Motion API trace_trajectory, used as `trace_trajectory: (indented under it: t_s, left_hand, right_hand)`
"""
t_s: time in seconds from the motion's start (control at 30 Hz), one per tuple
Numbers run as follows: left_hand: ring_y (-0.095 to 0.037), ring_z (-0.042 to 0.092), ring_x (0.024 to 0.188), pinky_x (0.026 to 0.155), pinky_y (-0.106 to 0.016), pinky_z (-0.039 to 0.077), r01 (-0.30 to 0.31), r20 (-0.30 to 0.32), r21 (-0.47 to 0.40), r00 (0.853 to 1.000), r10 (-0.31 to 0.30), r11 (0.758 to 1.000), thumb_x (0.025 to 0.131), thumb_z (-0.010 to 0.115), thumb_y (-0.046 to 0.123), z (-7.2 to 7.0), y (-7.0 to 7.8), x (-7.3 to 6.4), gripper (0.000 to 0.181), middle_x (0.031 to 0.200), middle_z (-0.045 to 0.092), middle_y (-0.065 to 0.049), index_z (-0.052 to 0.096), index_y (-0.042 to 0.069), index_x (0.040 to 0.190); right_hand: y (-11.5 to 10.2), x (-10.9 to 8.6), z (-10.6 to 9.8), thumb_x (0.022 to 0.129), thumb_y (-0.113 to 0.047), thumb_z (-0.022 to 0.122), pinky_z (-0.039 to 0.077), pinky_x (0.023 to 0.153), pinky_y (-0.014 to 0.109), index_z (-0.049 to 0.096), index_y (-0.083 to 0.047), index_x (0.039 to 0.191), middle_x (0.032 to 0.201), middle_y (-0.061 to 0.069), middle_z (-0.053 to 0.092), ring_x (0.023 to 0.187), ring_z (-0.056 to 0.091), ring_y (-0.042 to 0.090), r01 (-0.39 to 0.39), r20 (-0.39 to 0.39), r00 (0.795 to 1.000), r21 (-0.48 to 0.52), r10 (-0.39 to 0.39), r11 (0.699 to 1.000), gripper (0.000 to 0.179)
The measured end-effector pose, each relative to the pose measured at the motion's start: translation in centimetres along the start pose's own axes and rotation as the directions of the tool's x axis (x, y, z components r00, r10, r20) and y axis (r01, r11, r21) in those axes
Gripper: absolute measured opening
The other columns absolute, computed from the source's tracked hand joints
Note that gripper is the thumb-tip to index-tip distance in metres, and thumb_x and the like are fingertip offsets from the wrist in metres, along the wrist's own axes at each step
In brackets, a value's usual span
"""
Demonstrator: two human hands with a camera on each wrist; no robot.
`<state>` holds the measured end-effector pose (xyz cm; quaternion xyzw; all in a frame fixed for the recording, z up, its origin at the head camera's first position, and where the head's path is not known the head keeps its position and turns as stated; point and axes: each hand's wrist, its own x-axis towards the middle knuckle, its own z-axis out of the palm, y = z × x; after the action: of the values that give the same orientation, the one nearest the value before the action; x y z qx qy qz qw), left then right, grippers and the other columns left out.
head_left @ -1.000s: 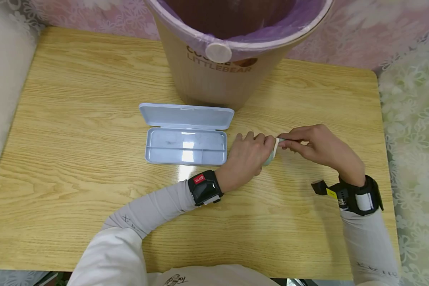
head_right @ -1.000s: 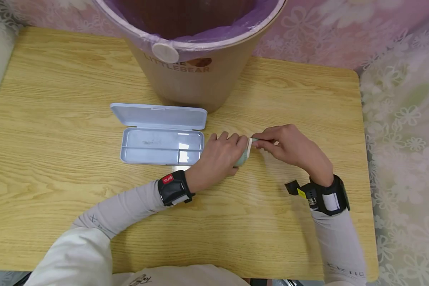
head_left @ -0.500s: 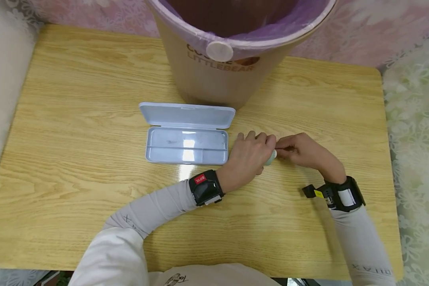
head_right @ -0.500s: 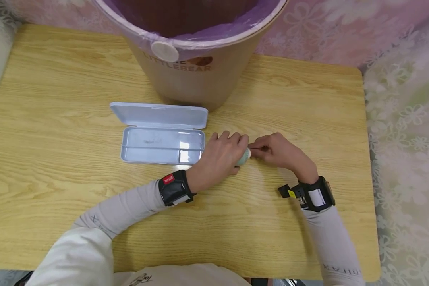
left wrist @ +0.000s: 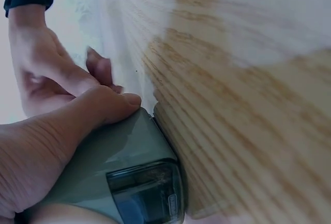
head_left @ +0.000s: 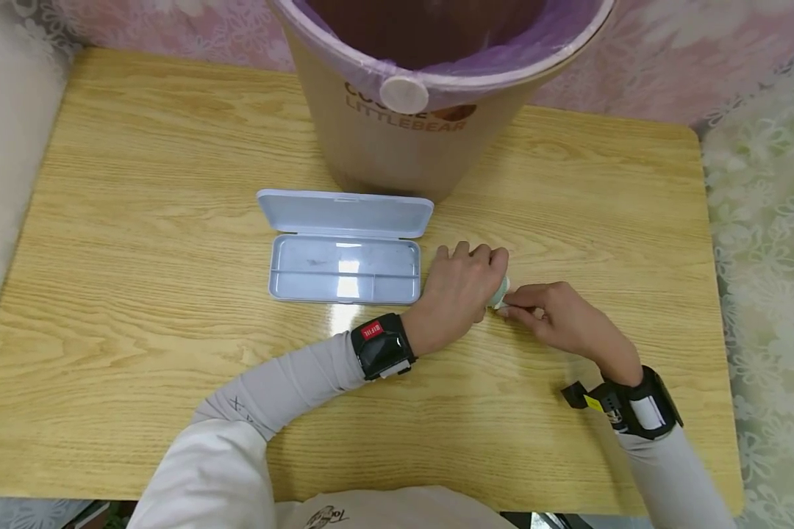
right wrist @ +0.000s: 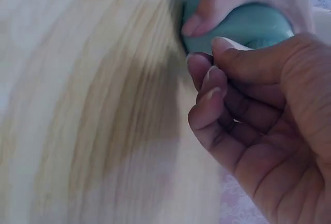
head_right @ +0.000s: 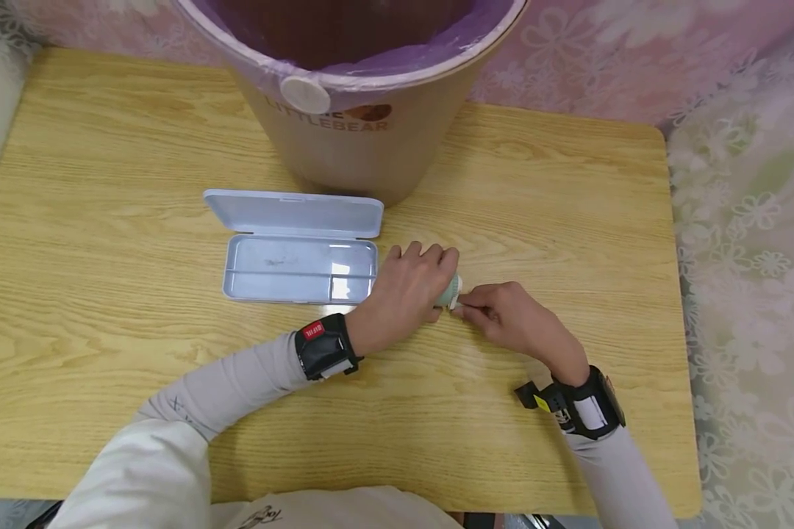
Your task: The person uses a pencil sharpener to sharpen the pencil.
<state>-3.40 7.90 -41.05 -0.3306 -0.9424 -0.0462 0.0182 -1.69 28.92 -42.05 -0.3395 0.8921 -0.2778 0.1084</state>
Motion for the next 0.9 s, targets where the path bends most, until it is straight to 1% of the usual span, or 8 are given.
trace_trajectory:
  t_s: [0.07,0.17,0.33,0.43,0.53,0.67,0.77,0.9]
  left_hand:
    - [-0.016,0.063,0.083,0.067,-0.029,0.049,-0.004,0.000,-0.009,1.000,0.004,1.000,0.093,0.072,0.029,0.0,0.0,0.1,0.027,0.095,0.065,0.003,0.055,0.016,0.107]
    - [-0.016,0.063,0.081,0.066,-0.029,0.050,-0.012,-0.024,-0.008,1.000,0.012,1.000,0.091,0.072,0.022,0.1,0.0,0.0,0.023,0.093,0.065,0.003,0.056,0.016,0.106]
    - [-0.014,0.062,0.078,0.063,-0.028,0.049,-0.012,-0.069,0.014,0.998,0.013,1.000,0.090,0.071,0.019,0.1,-0.1,-0.1,0.020,0.090,0.065,0.003,0.057,0.016,0.104]
    - [-0.014,0.062,0.078,0.063,-0.028,0.048,-0.016,-0.063,0.009,0.998,0.016,1.000,0.088,0.074,0.021,0.2,0.0,-0.3,0.024,0.089,0.064,0.004,0.057,0.016,0.104]
    - [-0.014,0.063,0.081,0.064,-0.029,0.050,-0.021,-0.054,0.002,0.998,0.021,1.000,0.088,0.075,0.023,0.3,0.1,-0.3,0.027,0.092,0.066,0.004,0.057,0.016,0.107]
    - [-0.015,0.065,0.084,0.066,-0.030,0.052,-0.027,-0.053,0.009,0.998,0.028,1.000,0.089,0.075,0.025,0.3,0.1,-0.3,0.030,0.096,0.068,0.003,0.057,0.016,0.112]
    - [-0.015,0.065,0.084,0.067,-0.030,0.052,-0.031,-0.052,0.016,0.998,0.032,0.999,0.088,0.076,0.026,0.2,-0.1,-0.2,0.034,0.097,0.067,0.003,0.057,0.015,0.114]
    - [-0.016,0.065,0.086,0.069,-0.031,0.053,-0.039,-0.038,0.007,0.999,0.040,0.999,0.087,0.077,0.028,0.1,-0.2,-0.2,0.037,0.098,0.067,0.002,0.057,0.015,0.116]
  right_hand:
    - [-0.5,-0.6,-0.2,0.090,0.001,0.072,0.039,0.055,0.017,0.075,-0.013,0.091,0.073,-0.012,0.059,0.061,0.039,-0.007,0.024,-0.024,0.999,-0.002,-0.024,1.000,0.014]
    - [-1.1,-1.2,-0.9,0.094,-0.005,0.070,0.041,0.056,0.015,0.076,-0.007,0.098,0.076,-0.007,0.065,0.062,0.045,-0.007,0.100,-0.084,0.992,0.005,-0.099,0.995,0.008]
    - [-1.5,-0.7,-2.6,0.105,-0.028,0.057,0.044,0.060,0.014,0.076,-0.003,0.102,0.079,-0.005,0.069,0.066,0.055,-0.002,0.184,-0.191,0.964,-0.034,-0.187,0.982,0.032]
    - [-1.1,0.1,-3.4,0.105,-0.032,0.056,0.043,0.060,0.015,0.077,-0.003,0.101,0.079,-0.005,0.069,0.065,0.056,0.000,0.198,-0.230,0.951,-0.061,-0.207,0.978,0.035]
    - [-0.5,1.0,-3.9,0.103,-0.027,0.060,0.043,0.060,0.014,0.077,-0.003,0.101,0.079,-0.003,0.071,0.065,0.058,0.002,0.197,-0.240,0.948,-0.082,-0.211,0.977,0.030]
    - [0.3,2.0,-4.4,0.095,-0.007,0.070,0.043,0.061,0.013,0.077,0.000,0.103,0.081,-0.001,0.073,0.067,0.059,0.001,0.168,-0.215,0.960,-0.076,-0.181,0.983,0.012]
    - [0.9,2.5,-4.7,0.084,0.008,0.074,0.043,0.061,0.012,0.077,0.001,0.106,0.083,0.000,0.074,0.068,0.056,-0.001,0.135,-0.185,0.972,-0.052,-0.142,0.989,0.023]
    - [1.9,3.0,-4.3,0.083,0.011,0.074,0.043,0.062,0.012,0.077,0.000,0.110,0.085,0.002,0.075,0.067,0.052,-0.002,0.101,-0.162,0.981,-0.033,-0.105,0.994,0.030]
